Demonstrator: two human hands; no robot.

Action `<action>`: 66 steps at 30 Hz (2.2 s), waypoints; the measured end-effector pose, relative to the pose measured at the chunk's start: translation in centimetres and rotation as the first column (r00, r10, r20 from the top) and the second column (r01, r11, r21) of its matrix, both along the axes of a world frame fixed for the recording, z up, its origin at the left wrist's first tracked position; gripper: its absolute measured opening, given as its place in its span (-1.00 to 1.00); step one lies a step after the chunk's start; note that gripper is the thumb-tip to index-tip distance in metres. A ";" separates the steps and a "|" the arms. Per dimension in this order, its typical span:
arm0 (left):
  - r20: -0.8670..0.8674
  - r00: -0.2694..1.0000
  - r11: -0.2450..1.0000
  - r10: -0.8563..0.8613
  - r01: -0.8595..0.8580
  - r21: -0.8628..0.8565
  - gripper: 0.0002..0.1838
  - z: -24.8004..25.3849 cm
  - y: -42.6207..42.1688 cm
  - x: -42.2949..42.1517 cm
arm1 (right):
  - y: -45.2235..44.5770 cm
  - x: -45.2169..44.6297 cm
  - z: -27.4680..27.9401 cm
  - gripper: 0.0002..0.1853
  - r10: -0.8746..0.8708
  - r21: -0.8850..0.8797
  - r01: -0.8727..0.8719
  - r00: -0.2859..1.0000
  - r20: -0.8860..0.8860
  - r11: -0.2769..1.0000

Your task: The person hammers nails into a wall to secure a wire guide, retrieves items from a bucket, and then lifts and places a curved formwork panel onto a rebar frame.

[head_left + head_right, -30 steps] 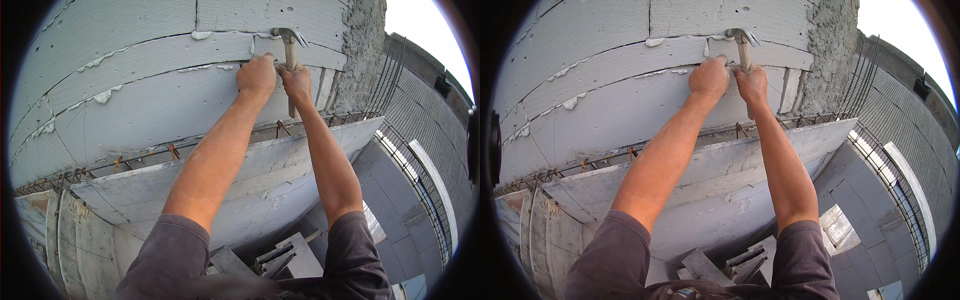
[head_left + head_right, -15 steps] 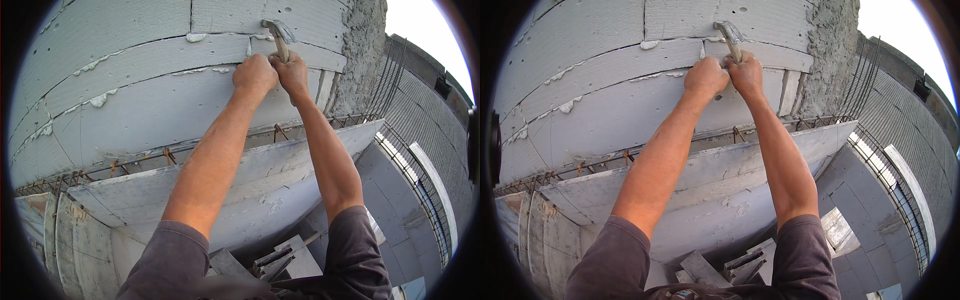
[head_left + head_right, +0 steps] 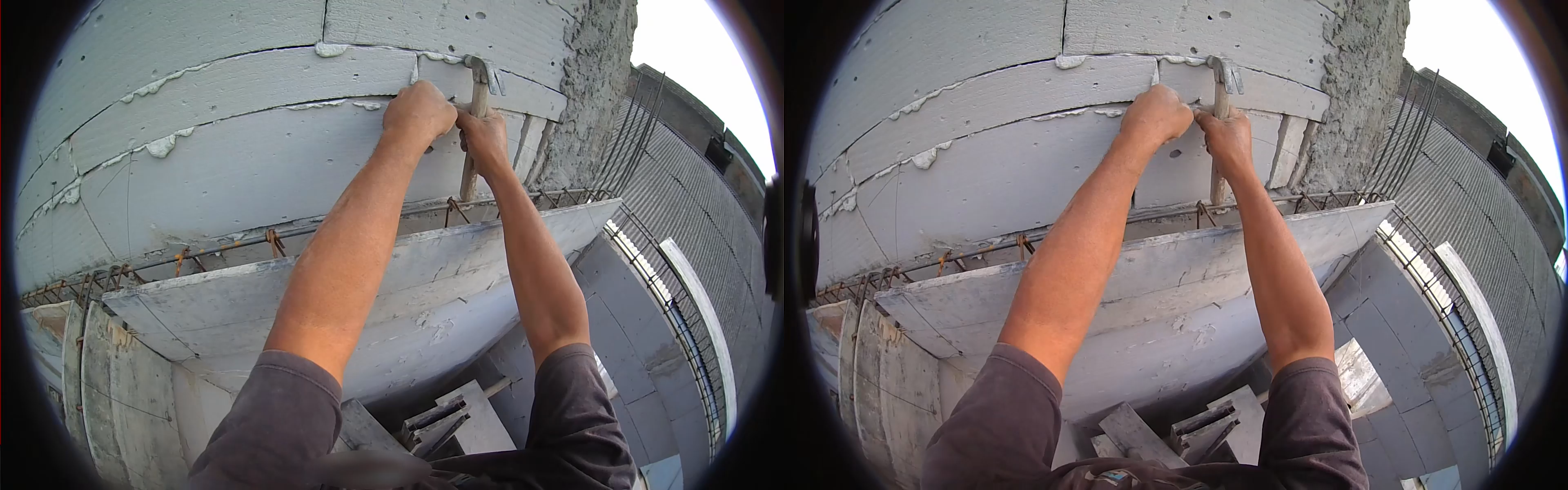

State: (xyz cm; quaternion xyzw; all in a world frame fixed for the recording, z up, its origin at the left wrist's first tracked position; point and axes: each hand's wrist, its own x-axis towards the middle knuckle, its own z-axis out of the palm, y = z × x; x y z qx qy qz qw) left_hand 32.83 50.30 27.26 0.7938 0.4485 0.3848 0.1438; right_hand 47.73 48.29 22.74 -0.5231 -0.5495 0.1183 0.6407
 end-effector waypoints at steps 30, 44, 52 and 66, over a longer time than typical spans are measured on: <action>-0.050 0.997 0.996 -0.060 0.056 -0.068 -0.71 0.8 1.9 0.2 | -0.5 -1.2 2.0 -0.79 -0.012 -0.027 0.015 0.996 0.084 1.000; 0.013 1.000 0.999 -0.025 0.026 -0.031 -0.73 0.1 1.9 0.1 | 2.0 -0.7 3.6 -0.67 -0.371 0.102 0.359 0.915 0.158 0.928; -0.072 0.997 0.994 -0.029 0.036 0.099 -0.80 -0.8 2.1 0.4 | 0.3 0.6 3.0 -0.65 -0.309 -0.127 0.347 0.919 0.243 0.929; 0.042 0.949 0.825 -0.313 0.294 -0.483 -0.74 -1.6 3.2 -0.2 | -4.6 -1.6 3.9 -0.73 -0.081 -0.225 0.134 0.970 0.229 0.965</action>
